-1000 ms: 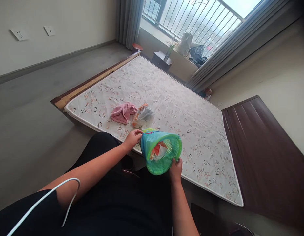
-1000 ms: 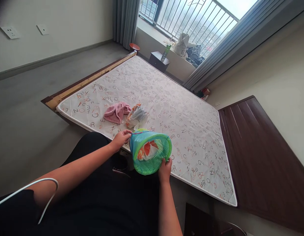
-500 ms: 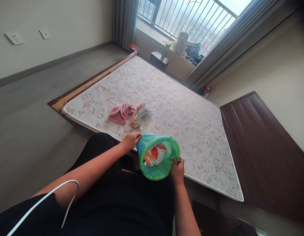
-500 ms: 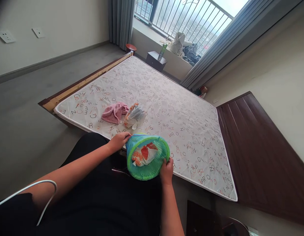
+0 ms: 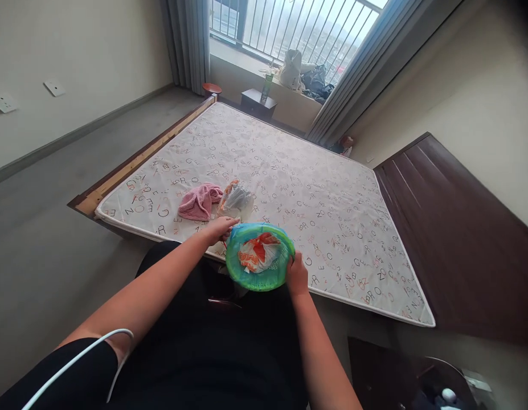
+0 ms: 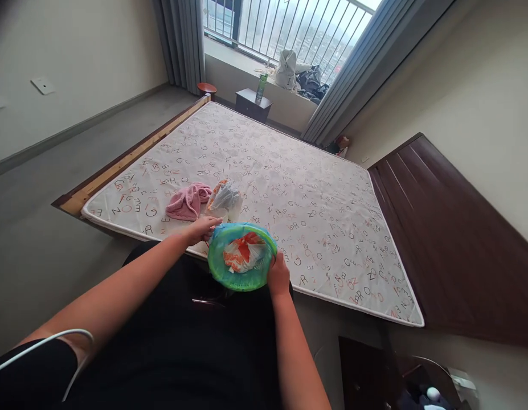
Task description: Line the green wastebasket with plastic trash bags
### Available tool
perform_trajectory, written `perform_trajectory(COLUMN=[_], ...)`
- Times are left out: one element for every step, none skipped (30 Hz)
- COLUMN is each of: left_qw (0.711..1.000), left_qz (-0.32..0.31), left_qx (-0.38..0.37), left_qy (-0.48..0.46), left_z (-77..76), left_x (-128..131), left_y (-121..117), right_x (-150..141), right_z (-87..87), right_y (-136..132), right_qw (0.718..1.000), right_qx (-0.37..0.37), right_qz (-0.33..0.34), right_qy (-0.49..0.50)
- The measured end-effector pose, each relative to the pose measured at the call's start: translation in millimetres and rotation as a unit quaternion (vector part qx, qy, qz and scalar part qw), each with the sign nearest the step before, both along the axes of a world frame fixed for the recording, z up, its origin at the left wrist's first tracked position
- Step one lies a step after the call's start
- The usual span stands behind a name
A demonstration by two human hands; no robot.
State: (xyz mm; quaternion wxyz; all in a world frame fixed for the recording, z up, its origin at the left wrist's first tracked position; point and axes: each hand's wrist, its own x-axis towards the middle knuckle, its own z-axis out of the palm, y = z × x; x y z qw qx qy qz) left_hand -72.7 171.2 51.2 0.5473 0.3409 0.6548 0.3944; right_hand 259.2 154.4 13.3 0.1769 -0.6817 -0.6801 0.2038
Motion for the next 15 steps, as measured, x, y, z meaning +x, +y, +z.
perform_trajectory(left_qw=[0.997, 0.989, 0.978, 0.969, 0.965, 0.966, 0.969, 0.973, 0.976, 0.979, 0.981, 0.980, 0.977, 0.968, 0.953], left_qz=[-0.058, -0.113, -0.160, -0.194, -0.212, -0.221, -0.221, -0.214, -0.202, -0.187, -0.173, -0.162, -0.150, -0.132, -0.110], left_qx=[-0.040, -0.081, -0.117, -0.139, -0.143, -0.133, -0.114, -0.089, -0.061, -0.035, -0.012, 0.013, 0.044, 0.084, 0.131], left_qy=[-0.025, -0.047, -0.061, -0.064, -0.054, -0.034, -0.008, 0.021, 0.048, 0.070, 0.091, 0.113, 0.146, 0.194, 0.251], left_z=[4.0, 8.0, 11.8, 15.1, 17.9, 20.2, 22.2, 24.0, 25.8, 27.7, 29.7, 31.9, 34.0, 35.9, 37.3], left_x=[-8, -15, -21, -24, -25, -24, -21, -16, -9, -1, 7, 15, 24, 31, 37], left_y=[0, 1, 2, 3, 6, 9, 12, 16, 20, 23, 25, 26, 26, 24, 22], right_x=[5, 9, 13, 15, 16, 16, 15, 13, 11, 9, 7, 6, 5, 4, 4], right_z=[-1.3, -2.9, -4.8, -6.8, -8.7, -10.4, -11.6, -12.2, -12.1, -11.3, -9.7, -7.3, -4.4, -1.0, 2.5], right_y=[1, 1, 1, 0, -2, -3, -5, -5, -5, -4, -3, 0, 2, 5, 8], right_qw=[1.000, 1.000, 0.999, 0.999, 0.998, 0.998, 0.997, 0.996, 0.996, 0.996, 0.996, 0.997, 0.997, 0.998, 0.998], right_qx=[-0.002, -0.002, 0.000, 0.003, 0.007, 0.010, 0.012, 0.015, 0.017, 0.020, 0.023, 0.024, 0.023, 0.020, 0.017], right_qz=[0.009, 0.017, 0.026, 0.035, 0.044, 0.054, 0.062, 0.067, 0.069, 0.065, 0.059, 0.053, 0.046, 0.041, 0.035], right_qy=[0.008, 0.017, 0.025, 0.033, 0.038, 0.043, 0.048, 0.052, 0.055, 0.057, 0.056, 0.054, 0.050, 0.045, 0.042])
